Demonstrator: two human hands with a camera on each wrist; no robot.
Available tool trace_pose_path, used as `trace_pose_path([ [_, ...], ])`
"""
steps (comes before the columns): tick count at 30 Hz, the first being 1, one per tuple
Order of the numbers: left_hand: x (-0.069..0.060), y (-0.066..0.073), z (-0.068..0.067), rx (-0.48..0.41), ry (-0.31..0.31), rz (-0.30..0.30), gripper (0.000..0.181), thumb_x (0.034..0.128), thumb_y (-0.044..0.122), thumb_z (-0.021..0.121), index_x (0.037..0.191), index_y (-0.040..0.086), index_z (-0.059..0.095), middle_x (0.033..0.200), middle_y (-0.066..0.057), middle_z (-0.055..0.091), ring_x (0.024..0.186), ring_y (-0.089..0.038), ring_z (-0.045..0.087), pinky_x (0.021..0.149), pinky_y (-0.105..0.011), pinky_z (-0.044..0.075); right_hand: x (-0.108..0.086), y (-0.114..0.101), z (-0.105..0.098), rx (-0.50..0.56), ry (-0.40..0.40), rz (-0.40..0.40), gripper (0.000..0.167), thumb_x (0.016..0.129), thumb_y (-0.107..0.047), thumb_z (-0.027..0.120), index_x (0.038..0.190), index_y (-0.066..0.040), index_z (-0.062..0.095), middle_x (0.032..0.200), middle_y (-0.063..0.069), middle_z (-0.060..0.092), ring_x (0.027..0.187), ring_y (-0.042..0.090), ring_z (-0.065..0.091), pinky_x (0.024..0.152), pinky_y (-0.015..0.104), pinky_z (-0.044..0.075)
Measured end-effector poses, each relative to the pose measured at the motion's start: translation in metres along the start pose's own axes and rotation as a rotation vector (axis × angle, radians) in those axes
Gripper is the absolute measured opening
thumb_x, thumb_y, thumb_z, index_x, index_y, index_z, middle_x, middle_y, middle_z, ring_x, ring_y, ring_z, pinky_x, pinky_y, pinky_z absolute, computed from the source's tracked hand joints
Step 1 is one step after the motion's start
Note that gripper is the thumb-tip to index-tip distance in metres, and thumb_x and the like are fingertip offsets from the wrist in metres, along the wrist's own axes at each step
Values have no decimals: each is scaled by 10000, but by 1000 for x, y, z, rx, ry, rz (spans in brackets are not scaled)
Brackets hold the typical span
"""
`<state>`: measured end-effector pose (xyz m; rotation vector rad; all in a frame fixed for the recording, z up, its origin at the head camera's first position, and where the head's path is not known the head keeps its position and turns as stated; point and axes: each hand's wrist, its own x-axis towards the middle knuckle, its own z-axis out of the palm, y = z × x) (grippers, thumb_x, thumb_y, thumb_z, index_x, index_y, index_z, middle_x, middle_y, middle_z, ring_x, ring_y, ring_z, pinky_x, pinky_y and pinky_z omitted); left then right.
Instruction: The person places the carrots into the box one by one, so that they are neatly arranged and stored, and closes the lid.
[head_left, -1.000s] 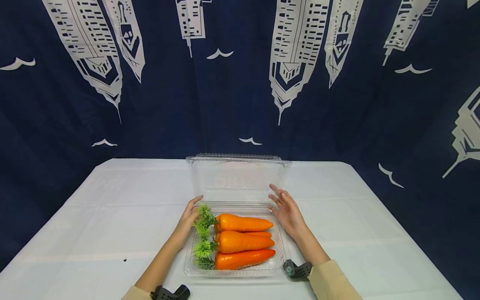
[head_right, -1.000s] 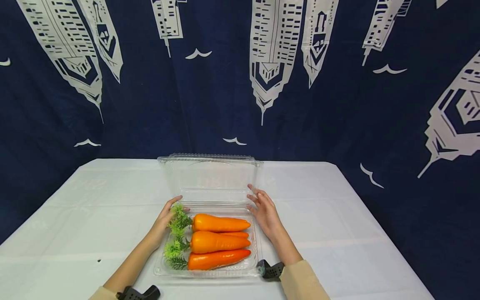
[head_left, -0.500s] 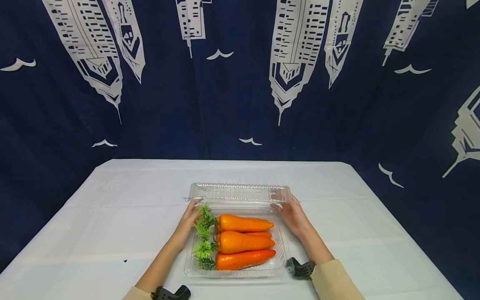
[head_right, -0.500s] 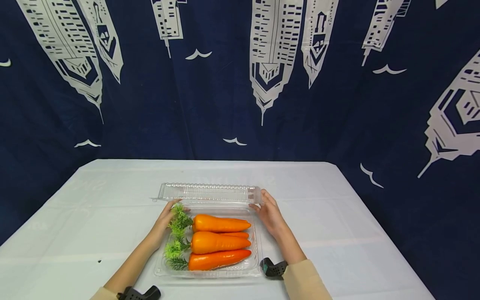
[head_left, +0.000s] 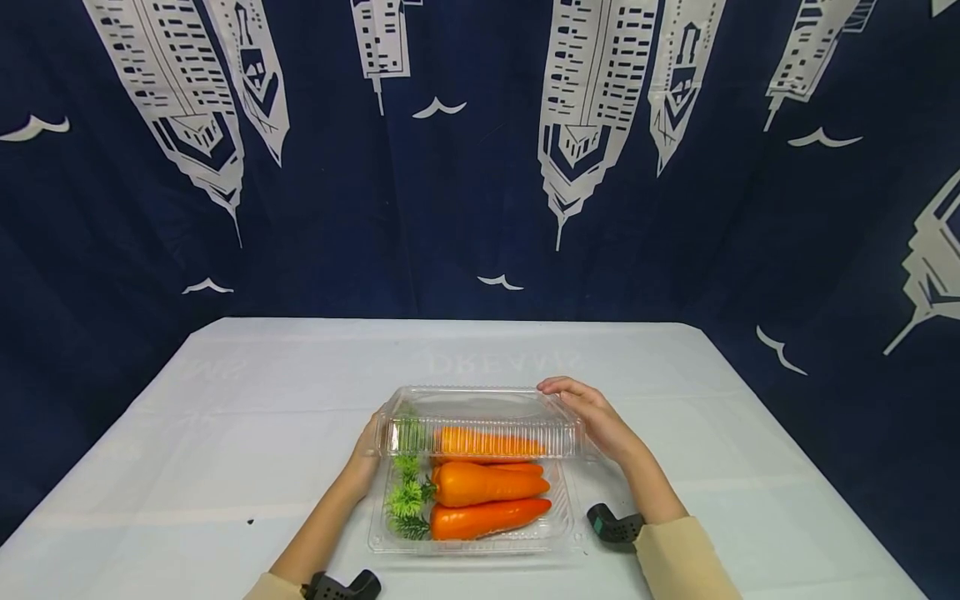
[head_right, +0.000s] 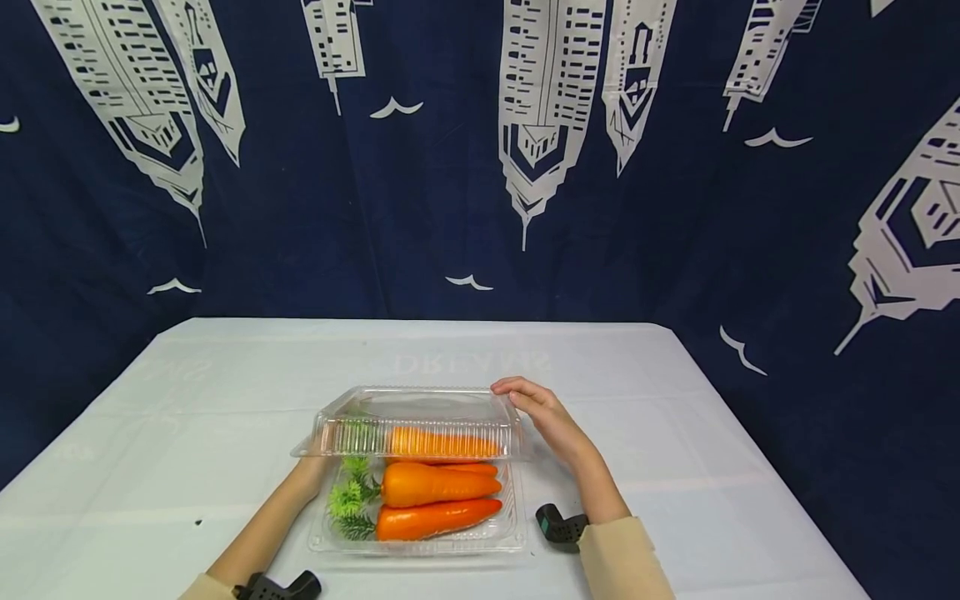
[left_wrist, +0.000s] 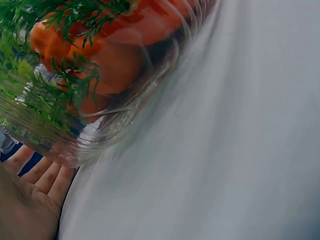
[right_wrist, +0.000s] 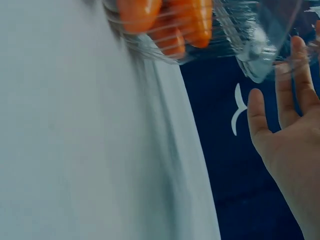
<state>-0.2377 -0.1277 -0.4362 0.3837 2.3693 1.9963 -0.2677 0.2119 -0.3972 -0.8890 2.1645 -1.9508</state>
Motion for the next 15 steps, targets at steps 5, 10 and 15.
trace_pose_path([
  [5, 6, 0, 2, -199, -5, -109, 556, 968, 438, 169, 1382, 103, 330, 1384, -197, 384, 1271, -362, 380, 1016, -501, 345, -3, -6, -7, -88, -96, 39, 230, 931, -147, 422, 1044, -2, 559, 1212, -93, 512, 1170, 29, 425, 986, 291, 303],
  [10, 9, 3, 3, -245, -12, -155, 654, 947, 511, 100, 1393, 77, 301, 1331, -236, 425, 1223, -381, 432, 942, -457, 434, -5, -12, -9, -126, -161, 81, 177, 901, -124, 493, 1039, -36, 560, 1235, -89, 480, 1161, 29, 432, 956, 274, 368],
  [15, 8, 3, 2, -172, -11, -111, 619, 962, 457, 78, 1391, 66, 295, 1377, -216, 379, 1325, -369, 291, 1091, -502, 216, -6, -16, -9, -142, -193, 118, 211, 878, -117, 534, 1065, -19, 538, 1271, -33, 452, 1162, 43, 429, 926, 268, 392],
])
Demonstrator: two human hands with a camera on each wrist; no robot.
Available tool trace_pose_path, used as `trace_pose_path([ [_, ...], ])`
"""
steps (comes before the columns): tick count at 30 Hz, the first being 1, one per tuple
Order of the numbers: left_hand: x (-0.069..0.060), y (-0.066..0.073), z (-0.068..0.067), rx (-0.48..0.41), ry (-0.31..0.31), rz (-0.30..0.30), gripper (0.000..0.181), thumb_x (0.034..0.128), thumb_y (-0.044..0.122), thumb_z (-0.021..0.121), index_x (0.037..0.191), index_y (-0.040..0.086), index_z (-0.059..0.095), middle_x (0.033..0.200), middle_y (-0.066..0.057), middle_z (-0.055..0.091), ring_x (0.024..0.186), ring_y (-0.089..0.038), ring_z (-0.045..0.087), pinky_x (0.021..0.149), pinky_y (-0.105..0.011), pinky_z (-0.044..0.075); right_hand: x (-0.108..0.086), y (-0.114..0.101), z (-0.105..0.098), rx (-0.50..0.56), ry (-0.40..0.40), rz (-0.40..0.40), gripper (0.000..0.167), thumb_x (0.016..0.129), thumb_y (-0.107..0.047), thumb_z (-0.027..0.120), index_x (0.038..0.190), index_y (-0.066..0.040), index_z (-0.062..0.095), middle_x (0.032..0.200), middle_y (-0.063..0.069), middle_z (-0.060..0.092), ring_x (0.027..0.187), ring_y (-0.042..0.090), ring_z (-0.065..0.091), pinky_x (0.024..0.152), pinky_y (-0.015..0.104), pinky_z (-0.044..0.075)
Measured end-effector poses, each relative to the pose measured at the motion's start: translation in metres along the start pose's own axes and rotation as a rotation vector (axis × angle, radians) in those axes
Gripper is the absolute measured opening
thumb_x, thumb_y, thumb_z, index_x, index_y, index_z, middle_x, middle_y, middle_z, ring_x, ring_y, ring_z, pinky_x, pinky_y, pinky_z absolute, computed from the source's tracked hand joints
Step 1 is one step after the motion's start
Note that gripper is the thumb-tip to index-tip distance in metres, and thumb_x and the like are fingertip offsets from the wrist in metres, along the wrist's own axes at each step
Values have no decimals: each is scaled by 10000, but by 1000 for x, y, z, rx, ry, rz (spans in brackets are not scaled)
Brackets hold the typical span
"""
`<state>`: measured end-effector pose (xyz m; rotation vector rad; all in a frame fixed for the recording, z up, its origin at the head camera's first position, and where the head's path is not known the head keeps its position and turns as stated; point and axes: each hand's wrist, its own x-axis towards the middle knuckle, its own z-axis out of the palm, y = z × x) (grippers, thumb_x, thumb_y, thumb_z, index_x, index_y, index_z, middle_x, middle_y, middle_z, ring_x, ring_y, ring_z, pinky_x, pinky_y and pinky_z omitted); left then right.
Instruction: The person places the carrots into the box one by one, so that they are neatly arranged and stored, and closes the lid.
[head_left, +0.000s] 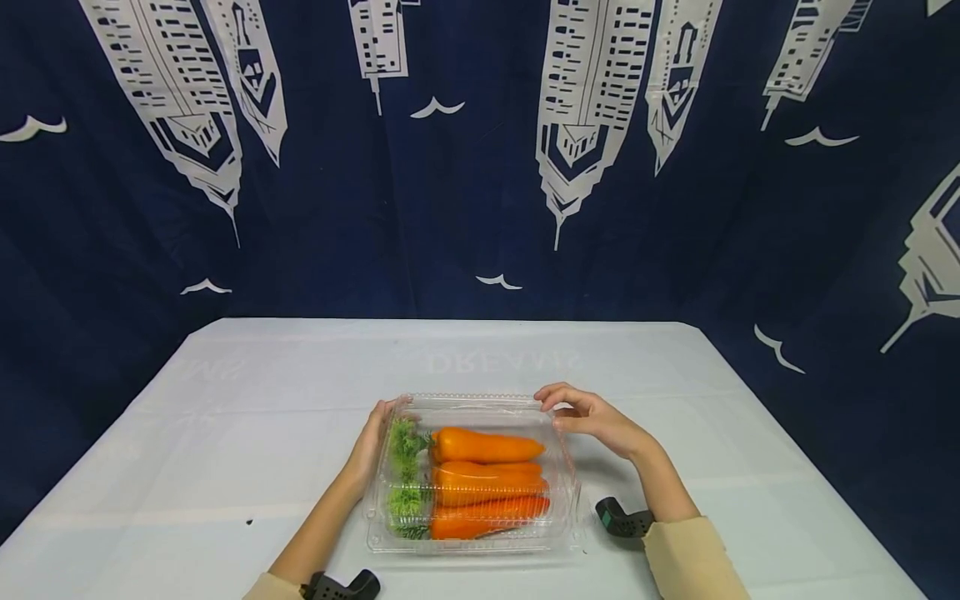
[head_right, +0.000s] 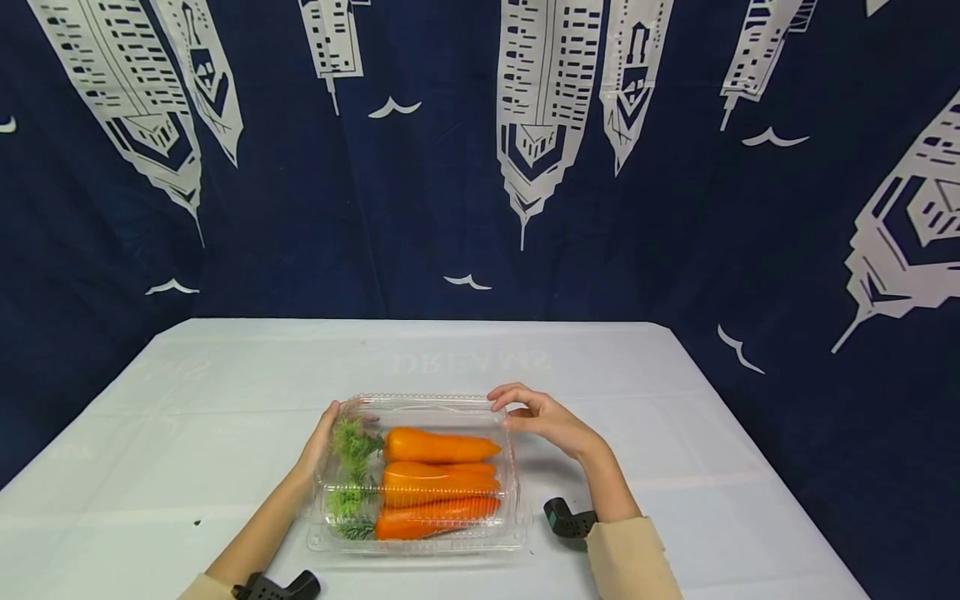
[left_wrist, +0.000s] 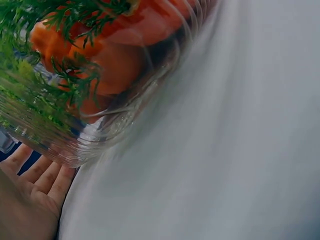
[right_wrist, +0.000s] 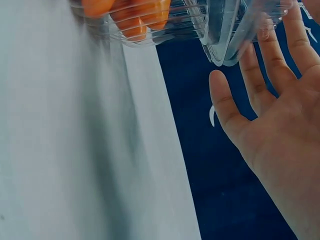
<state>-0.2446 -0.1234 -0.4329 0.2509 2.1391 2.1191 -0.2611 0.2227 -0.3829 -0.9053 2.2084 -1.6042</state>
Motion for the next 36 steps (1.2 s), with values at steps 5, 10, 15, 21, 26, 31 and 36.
trace_pose_path([
  [5, -2, 0, 1, 8, -26, 13, 608, 951, 493, 123, 1380, 103, 307, 1368, -184, 391, 1264, -335, 383, 1065, -490, 276, 0, -3, 1, -28, -28, 25, 289, 865, -111, 553, 1095, 54, 496, 1326, 123, 402, 1161, 50, 417, 960, 371, 359],
  [10, -4, 1, 0, -17, -71, 35, 566, 944, 478, 184, 1384, 141, 298, 1305, -166, 437, 1129, -239, 516, 911, -426, 463, 0, -5, 3, -58, -52, 39, 335, 859, -98, 557, 1124, 89, 475, 1352, 199, 360, 1147, 62, 413, 999, 522, 285],
  [15, -6, 2, -1, -26, -95, 65, 532, 943, 435, 225, 1396, 163, 282, 1333, -174, 425, 1141, -198, 510, 936, -387, 444, 0, -10, 4, -68, -65, 47, 339, 860, -86, 554, 1139, 90, 475, 1365, 222, 332, 1164, 121, 397, 1002, 613, 235],
  [21, -5, 2, -4, -47, -150, 156, 544, 952, 335, 242, 1413, 50, 194, 1324, -271, 409, 1042, -95, 542, 1067, -499, 228, 2, -15, 8, -120, -69, 56, 312, 857, -89, 559, 1138, 42, 518, 1353, 191, 344, 1223, 299, 330, 1001, 617, 230],
  [26, -4, 1, -5, -52, -176, 200, 532, 948, 278, 246, 1407, 17, 183, 1319, -301, 391, 1026, -82, 541, 1057, -611, 1, 2, -21, 10, -166, -84, 58, 276, 847, -81, 557, 1120, -42, 554, 1331, 146, 357, 1229, 330, 311, 994, 598, 251],
  [31, -4, 3, -7, -35, -210, 183, 545, 934, 274, 254, 1422, 45, 167, 1349, -289, 374, 1052, -67, 519, 1043, -632, -39, 2, -25, 12, -190, -105, 55, 295, 833, -102, 571, 1128, -111, 552, 1330, 166, 340, 1227, 333, 303, 993, 625, 234],
  [36, -5, 9, -10, -32, -258, 131, 561, 926, 275, 296, 1435, 91, 148, 1395, -248, 341, 1101, -59, 485, 1007, -674, -82, 2, -26, 12, -207, -119, 58, 358, 827, -129, 583, 1177, -82, 520, 1342, 164, 321, 1237, 342, 289, 989, 646, 224],
])
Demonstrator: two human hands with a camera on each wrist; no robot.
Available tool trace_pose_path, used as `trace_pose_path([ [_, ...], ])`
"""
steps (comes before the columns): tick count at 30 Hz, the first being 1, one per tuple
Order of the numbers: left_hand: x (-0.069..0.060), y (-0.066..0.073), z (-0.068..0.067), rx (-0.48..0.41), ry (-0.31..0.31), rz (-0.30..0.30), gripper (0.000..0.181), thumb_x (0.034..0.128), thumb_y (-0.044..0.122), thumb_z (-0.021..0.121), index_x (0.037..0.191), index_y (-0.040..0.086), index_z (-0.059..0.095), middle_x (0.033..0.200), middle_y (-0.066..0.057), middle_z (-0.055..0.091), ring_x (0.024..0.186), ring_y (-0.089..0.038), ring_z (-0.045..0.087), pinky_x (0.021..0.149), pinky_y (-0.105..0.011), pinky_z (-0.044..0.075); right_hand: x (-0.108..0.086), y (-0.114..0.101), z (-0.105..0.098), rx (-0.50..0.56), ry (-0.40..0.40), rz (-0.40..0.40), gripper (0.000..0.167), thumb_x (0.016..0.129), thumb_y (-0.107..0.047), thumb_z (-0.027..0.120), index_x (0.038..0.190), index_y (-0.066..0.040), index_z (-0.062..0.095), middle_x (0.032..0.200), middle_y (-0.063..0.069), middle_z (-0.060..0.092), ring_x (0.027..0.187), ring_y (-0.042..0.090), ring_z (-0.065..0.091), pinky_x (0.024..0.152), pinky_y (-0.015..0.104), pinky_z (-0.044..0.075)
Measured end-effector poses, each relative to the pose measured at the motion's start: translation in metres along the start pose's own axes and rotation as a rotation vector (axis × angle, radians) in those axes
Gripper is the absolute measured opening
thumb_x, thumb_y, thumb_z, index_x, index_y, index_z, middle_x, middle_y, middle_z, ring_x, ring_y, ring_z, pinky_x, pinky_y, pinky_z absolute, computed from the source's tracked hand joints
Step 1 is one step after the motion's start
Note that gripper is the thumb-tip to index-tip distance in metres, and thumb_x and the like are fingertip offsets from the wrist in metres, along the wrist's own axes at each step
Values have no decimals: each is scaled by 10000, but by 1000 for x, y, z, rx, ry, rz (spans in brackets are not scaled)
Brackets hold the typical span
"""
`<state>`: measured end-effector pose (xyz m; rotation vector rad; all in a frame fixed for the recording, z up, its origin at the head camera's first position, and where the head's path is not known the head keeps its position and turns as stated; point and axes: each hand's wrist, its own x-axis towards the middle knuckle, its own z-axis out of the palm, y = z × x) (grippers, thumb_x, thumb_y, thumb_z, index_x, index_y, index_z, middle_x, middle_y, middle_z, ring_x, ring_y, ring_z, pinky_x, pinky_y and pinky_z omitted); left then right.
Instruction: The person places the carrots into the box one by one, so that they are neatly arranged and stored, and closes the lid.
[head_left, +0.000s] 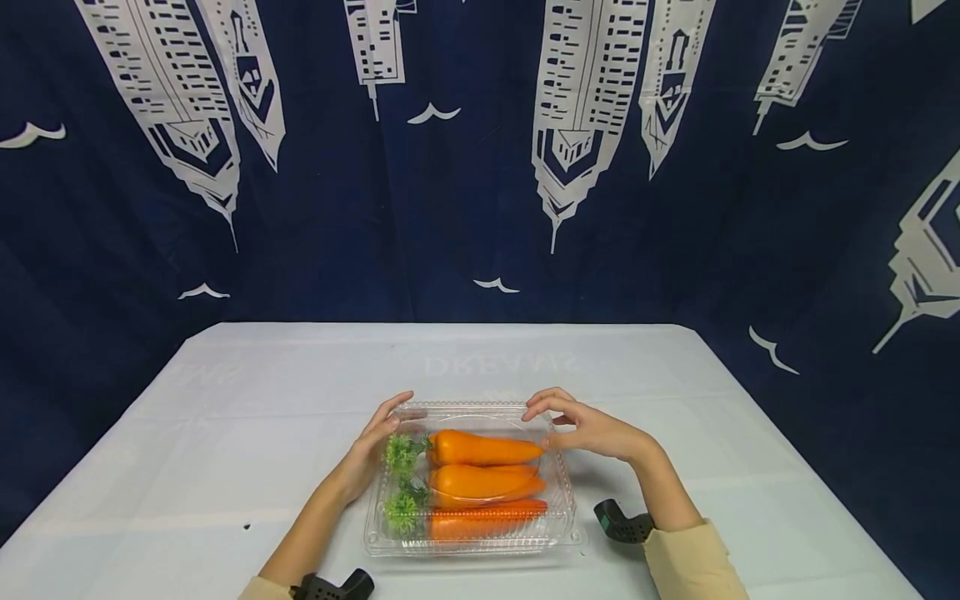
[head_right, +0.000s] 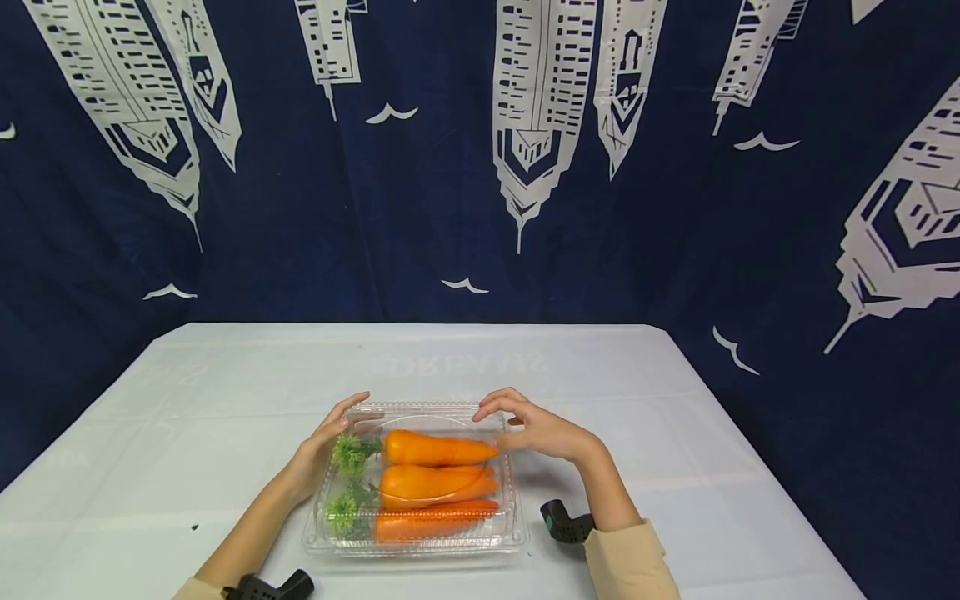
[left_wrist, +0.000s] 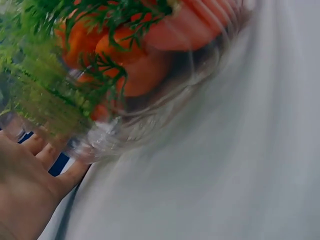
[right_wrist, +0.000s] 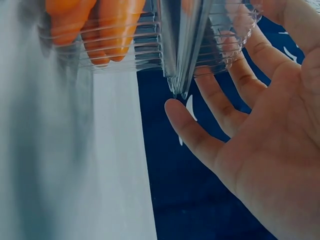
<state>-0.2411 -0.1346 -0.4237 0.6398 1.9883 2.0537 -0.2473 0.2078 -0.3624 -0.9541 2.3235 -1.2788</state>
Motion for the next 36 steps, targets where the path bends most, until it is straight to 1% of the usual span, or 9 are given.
trace_pose_path([
  [3, -1, 3, -2, -5, -31, -34, 556, 927, 270, 315, 1437, 129, 145, 1415, -222, 318, 1133, -60, 456, 995, -700, -47, -1, 0, 0, -9, -12, 12, 411, 827, -145, 594, 1219, -74, 494, 1355, 138, 316, 1247, 337, 283, 996, 644, 223],
  [7, -1, 4, -6, -4, -72, -63, 548, 927, 275, 335, 1434, 177, 150, 1425, -209, 293, 1163, -90, 422, 988, -714, -11, -2, -1, -1, -18, -21, 31, 444, 820, -171, 613, 1245, -146, 486, 1370, 107, 308, 1260, 315, 280, 1011, 633, 223],
  [13, -1, 4, -12, 20, -119, -87, 599, 915, 267, 368, 1442, 125, 120, 1414, -230, 298, 1241, -242, 380, 1000, -699, -24, -5, -3, -3, -12, -50, 21, 469, 834, -183, 608, 1278, -191, 456, 1400, 135, 271, 1281, 325, 263, 1014, 633, 217],
  [17, -1, 5, -18, 30, -163, -116, 623, 916, 238, 374, 1450, 117, 77, 1430, -219, 283, 1330, -375, 244, 1025, -675, -21, -7, -4, -6, 8, -77, 18, 506, 840, -150, 601, 1313, -166, 423, 1419, 120, 250, 1299, 335, 236, 1022, 616, 223],
  [22, -5, 8, -23, 29, -237, -142, 645, 924, 244, 408, 1456, 189, 47, 1451, -234, 205, 1368, -441, 58, 1011, -691, -11, -11, -1, -10, 33, -119, 0, 549, 851, -93, 583, 1355, -153, 374, 1447, 148, 209, 1316, 341, 209, 1026, 597, 242],
  [24, -6, 9, -26, 40, -255, -156, 678, 917, 298, 451, 1456, 234, 44, 1467, -227, 174, 1371, -448, -11, 1007, -694, 1, -12, 1, -12, 37, -134, -5, 570, 853, -90, 582, 1370, -154, 352, 1457, 143, 196, 1324, 269, 218, 1028, 593, 248],
  [30, -10, 8, -33, 101, -301, -204, 841, 839, 450, 563, 1445, 328, -7, 1517, -199, -5, 1359, -452, -119, 998, -705, 45, -17, 4, -15, 40, -177, -37, 650, 829, -108, 614, 1401, -126, 304, 1487, 139, 136, 1255, -108, 231, 1014, 622, 236],
  [32, -11, 8, -35, 121, -320, -210, 876, 822, 468, 577, 1441, 341, -29, 1518, -195, -38, 1357, -449, -134, 985, -717, 45, -17, 4, -15, 42, -182, -38, 673, 815, -116, 628, 1404, -128, 304, 1497, 132, 117, 1289, -62, 213, 1011, 632, 224],
  [36, -13, 9, -39, 138, -365, -215, 940, 793, 473, 609, 1434, 354, -68, 1499, -224, -127, 1342, -473, -151, 964, -735, 48, -16, 4, -14, 36, -178, -26, 718, 783, -106, 647, 1411, -145, 301, 1513, 118, 78, 1371, 249, 138, 1009, 642, 212],
])
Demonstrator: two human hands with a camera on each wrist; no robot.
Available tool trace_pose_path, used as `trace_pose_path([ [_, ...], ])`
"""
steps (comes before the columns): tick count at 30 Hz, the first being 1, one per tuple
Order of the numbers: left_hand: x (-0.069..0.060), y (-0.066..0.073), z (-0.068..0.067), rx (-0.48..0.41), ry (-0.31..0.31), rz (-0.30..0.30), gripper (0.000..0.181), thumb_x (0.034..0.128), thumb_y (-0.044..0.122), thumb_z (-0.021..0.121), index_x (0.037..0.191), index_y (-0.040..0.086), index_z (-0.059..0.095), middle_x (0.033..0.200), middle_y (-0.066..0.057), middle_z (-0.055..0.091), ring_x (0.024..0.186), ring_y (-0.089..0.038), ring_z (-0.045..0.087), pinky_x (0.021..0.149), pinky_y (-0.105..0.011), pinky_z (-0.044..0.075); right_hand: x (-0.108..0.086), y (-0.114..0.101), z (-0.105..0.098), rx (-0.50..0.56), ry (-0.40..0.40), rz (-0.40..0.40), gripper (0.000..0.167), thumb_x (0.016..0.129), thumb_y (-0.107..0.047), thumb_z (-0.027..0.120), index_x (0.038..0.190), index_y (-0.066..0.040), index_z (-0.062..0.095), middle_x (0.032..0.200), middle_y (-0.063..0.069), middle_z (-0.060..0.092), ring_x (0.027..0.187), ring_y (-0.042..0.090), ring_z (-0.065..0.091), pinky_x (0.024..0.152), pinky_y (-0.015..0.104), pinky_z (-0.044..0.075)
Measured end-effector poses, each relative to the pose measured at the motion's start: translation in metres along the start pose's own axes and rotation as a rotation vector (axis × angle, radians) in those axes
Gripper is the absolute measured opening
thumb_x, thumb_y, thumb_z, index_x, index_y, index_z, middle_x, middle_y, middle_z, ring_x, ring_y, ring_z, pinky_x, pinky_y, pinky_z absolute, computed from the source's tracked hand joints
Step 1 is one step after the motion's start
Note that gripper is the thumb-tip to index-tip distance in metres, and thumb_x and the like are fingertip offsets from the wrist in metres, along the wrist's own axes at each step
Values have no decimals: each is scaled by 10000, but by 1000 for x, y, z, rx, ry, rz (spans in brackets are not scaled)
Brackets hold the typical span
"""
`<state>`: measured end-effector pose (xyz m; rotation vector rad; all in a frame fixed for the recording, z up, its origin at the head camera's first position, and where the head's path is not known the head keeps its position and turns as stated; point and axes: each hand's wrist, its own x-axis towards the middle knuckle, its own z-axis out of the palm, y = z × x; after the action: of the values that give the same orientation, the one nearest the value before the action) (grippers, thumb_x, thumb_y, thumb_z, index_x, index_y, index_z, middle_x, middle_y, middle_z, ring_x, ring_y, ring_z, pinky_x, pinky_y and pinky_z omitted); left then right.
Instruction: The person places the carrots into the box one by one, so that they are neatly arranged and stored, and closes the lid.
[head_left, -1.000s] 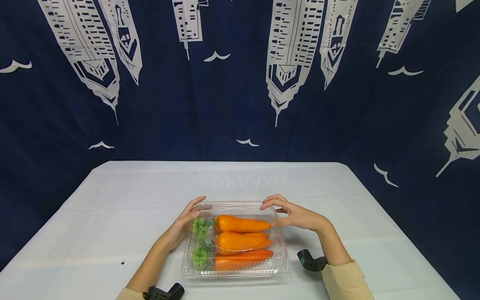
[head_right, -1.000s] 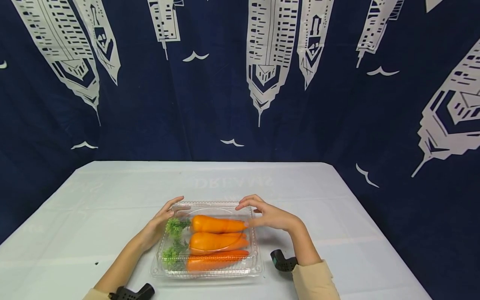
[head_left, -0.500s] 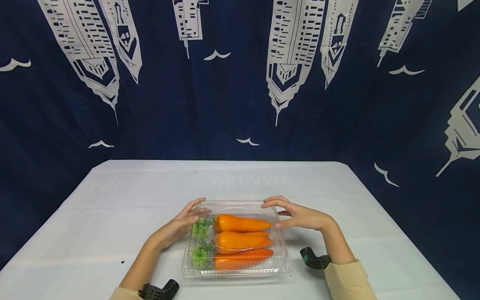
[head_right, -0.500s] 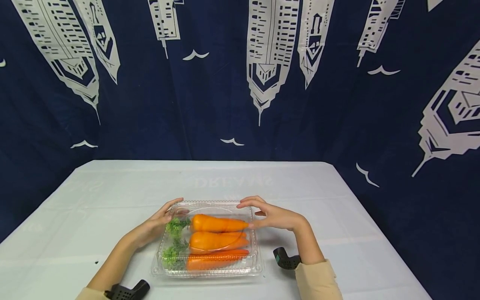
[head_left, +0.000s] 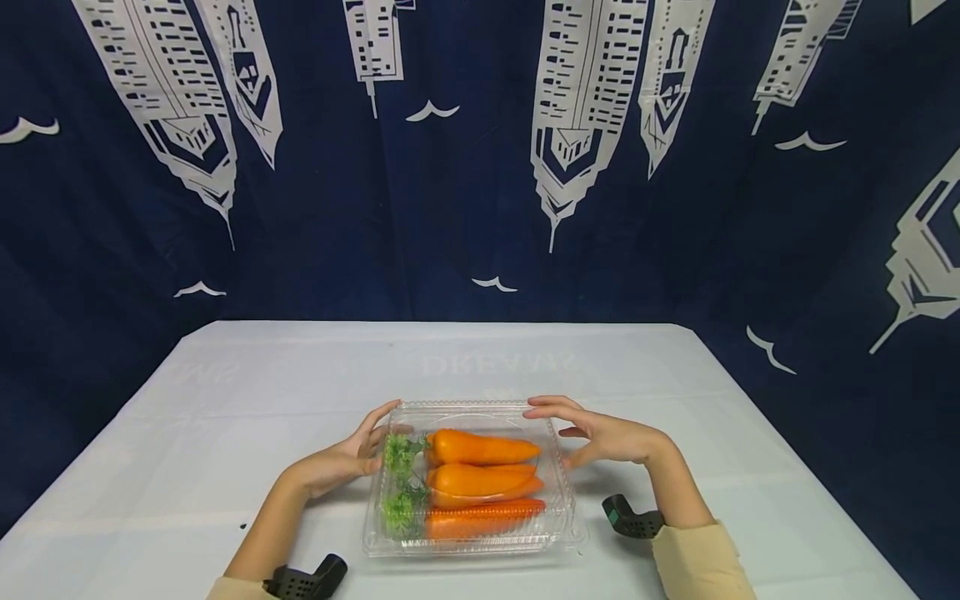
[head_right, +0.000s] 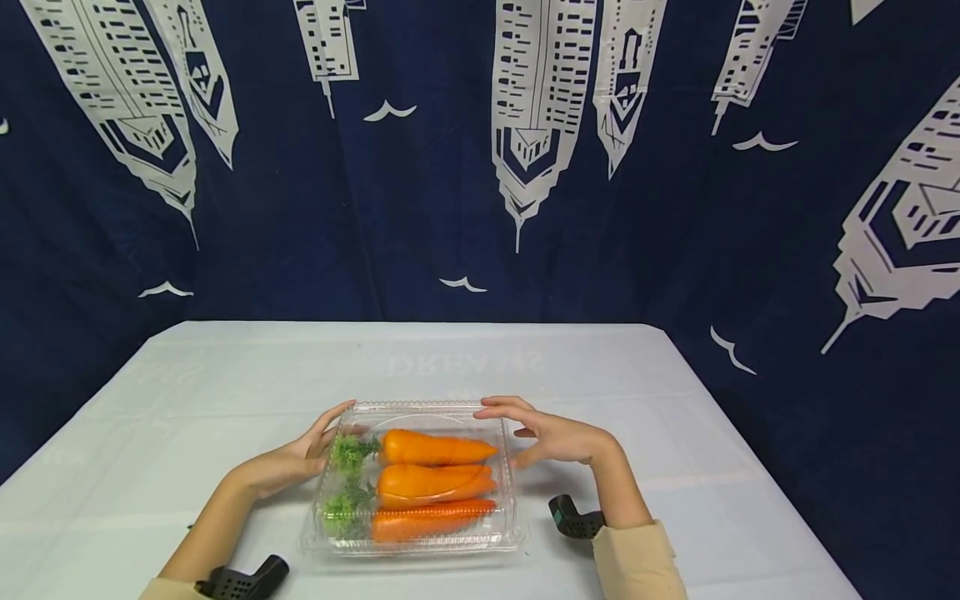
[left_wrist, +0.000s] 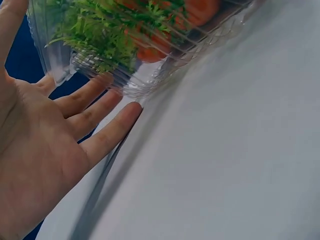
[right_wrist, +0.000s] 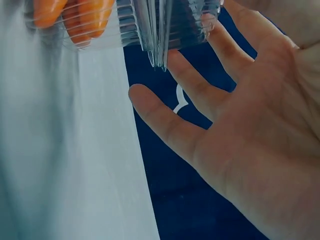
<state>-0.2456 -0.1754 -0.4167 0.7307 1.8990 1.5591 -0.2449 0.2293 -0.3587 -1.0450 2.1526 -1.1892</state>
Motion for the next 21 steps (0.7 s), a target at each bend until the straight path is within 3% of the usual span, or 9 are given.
trace_pose_path([
  [3, -1, 2, -2, 2, -27, -6, 986, 774, 457, 638, 1431, 356, -91, 1468, -275, -180, 1324, -521, -126, 961, -736, 70, 2, 0, 1, -24, -5, 21, 770, 768, -111, 658, 1428, -163, 266, 1524, 122, 13, 1366, 387, 74, 1006, 651, 206],
  [10, -6, 6, -3, -4, -59, -51, 1051, 752, 385, 693, 1424, 375, -115, 1467, -303, -136, 1331, -521, -96, 984, -716, 70, 2, 0, 5, -51, -4, 92, 913, 752, -134, 675, 1466, -219, 113, 1523, 122, -93, 1379, 383, 19, 1016, 646, 200],
  [17, -8, 11, -4, -2, -97, -70, 1095, 752, 283, 709, 1421, 363, -154, 1455, -313, -165, 1325, -524, -111, 1021, -675, 88, -1, -3, 8, 9, 11, 219, 1022, 728, -110, 672, 1456, -287, -24, 1512, 147, -33, 1361, 381, 115, 1037, 596, 223],
  [21, -9, 15, -5, 42, -114, -70, 1112, 754, 240, 704, 1424, 318, -181, 1448, -326, -170, 1319, -541, -79, 1033, -644, 147, -1, -6, 10, 16, -3, 239, 1041, 722, -116, 667, 1455, -264, -57, 1510, 167, -42, 1355, 402, 128, 1036, 595, 225],
])
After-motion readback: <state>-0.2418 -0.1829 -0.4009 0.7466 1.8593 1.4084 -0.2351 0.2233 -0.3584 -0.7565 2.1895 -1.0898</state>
